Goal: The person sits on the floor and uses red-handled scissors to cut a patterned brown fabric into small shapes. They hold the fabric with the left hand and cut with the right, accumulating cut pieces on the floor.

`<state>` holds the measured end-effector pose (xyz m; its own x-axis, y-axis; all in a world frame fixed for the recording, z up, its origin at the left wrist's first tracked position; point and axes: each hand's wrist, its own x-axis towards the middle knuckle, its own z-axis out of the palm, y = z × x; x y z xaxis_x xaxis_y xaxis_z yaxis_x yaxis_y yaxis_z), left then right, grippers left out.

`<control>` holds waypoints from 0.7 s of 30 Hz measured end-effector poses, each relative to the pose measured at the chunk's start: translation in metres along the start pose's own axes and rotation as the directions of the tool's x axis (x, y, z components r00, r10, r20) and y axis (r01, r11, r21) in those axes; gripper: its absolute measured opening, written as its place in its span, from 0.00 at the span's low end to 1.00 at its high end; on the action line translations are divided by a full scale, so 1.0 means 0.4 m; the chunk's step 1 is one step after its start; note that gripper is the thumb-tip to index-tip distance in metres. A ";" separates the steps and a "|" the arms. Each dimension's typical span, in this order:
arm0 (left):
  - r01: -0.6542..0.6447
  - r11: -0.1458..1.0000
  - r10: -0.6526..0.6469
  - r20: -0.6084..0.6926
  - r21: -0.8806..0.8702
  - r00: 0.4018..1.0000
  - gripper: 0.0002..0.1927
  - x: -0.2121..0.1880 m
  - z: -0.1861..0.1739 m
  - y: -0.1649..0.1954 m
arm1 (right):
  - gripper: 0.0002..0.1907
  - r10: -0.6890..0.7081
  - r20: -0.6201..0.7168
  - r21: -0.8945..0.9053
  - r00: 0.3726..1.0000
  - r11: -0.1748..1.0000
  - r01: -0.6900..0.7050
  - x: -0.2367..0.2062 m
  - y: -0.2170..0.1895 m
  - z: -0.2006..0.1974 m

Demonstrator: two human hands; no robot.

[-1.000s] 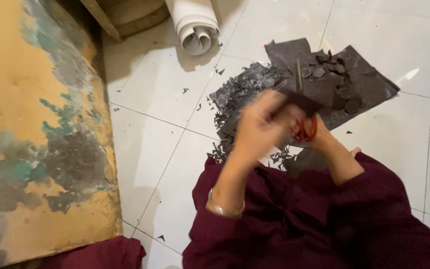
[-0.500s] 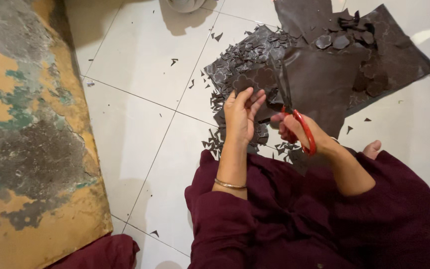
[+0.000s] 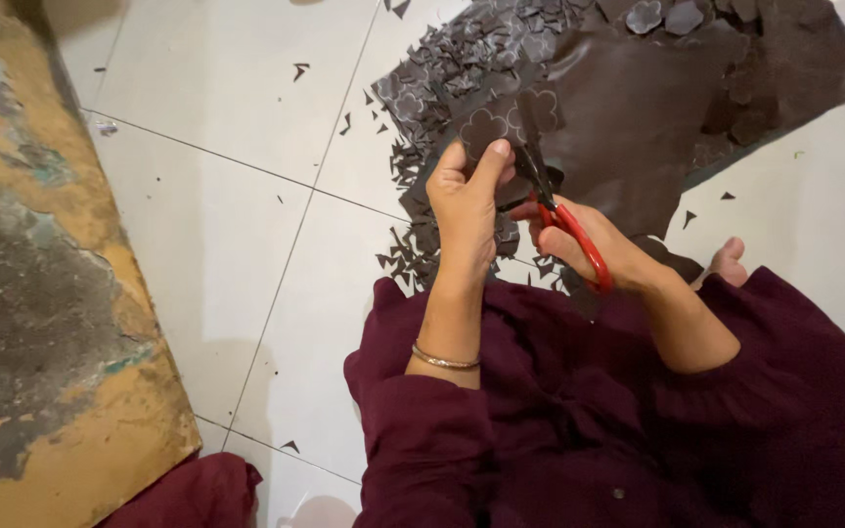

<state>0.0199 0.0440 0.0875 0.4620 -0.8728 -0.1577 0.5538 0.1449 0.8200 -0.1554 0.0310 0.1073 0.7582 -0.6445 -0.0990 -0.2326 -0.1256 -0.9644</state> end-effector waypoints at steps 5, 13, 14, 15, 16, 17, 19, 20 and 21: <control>-0.064 0.998 0.064 0.011 -0.013 0.998 0.12 -0.024 0.019 0.025 | 0.39 0.025 0.002 0.040 1.000 0.999 -0.025 -0.001 -0.008 0.000; -0.029 0.998 0.030 0.028 -0.060 0.999 0.06 -0.026 0.012 0.014 | 0.40 0.038 0.019 0.040 0.999 0.998 -0.039 -0.003 -0.016 -0.004; -0.016 0.997 0.018 0.028 -0.077 0.999 0.06 -0.027 0.011 0.013 | 0.40 0.029 0.020 0.029 0.999 0.999 -0.030 -0.003 -0.017 -0.004; -0.004 0.996 0.007 0.027 -0.094 1.000 0.05 -0.029 0.011 0.012 | 0.40 0.019 0.022 0.019 1.000 1.000 -0.019 -0.003 -0.017 -0.004; -0.002 0.996 0.004 0.027 -0.088 1.000 0.05 -0.030 0.010 0.013 | 0.39 0.008 0.022 0.009 1.000 1.000 -0.008 -0.003 -0.016 -0.003; 0.001 0.997 0.002 0.028 -0.084 1.000 0.06 -0.030 0.012 0.014 | 0.40 0.007 0.019 0.019 1.000 1.000 -0.007 -0.003 -0.016 -0.003; 0.015 0.997 -0.013 0.029 -0.071 0.999 0.06 -0.034 0.013 0.018 | 0.41 0.004 0.013 0.042 1.000 0.999 -0.005 -0.004 -0.014 -0.002; 0.025 0.998 -0.023 0.029 -0.065 0.999 0.05 -0.037 0.013 0.020 | 0.40 0.023 0.011 0.050 1.000 0.998 -0.023 -0.004 -0.013 -0.001; 0.035 0.998 -0.034 0.030 -0.060 0.999 0.05 -0.039 0.014 0.022 | 0.39 0.042 0.008 0.059 0.999 0.997 -0.042 -0.003 -0.012 -0.002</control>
<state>0.0136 0.0562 0.1003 0.4225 -0.8905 -0.1688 0.6101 0.1417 0.7796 -0.1557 0.0319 0.1121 0.7526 -0.6432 -0.1410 -0.2280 -0.0537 -0.9722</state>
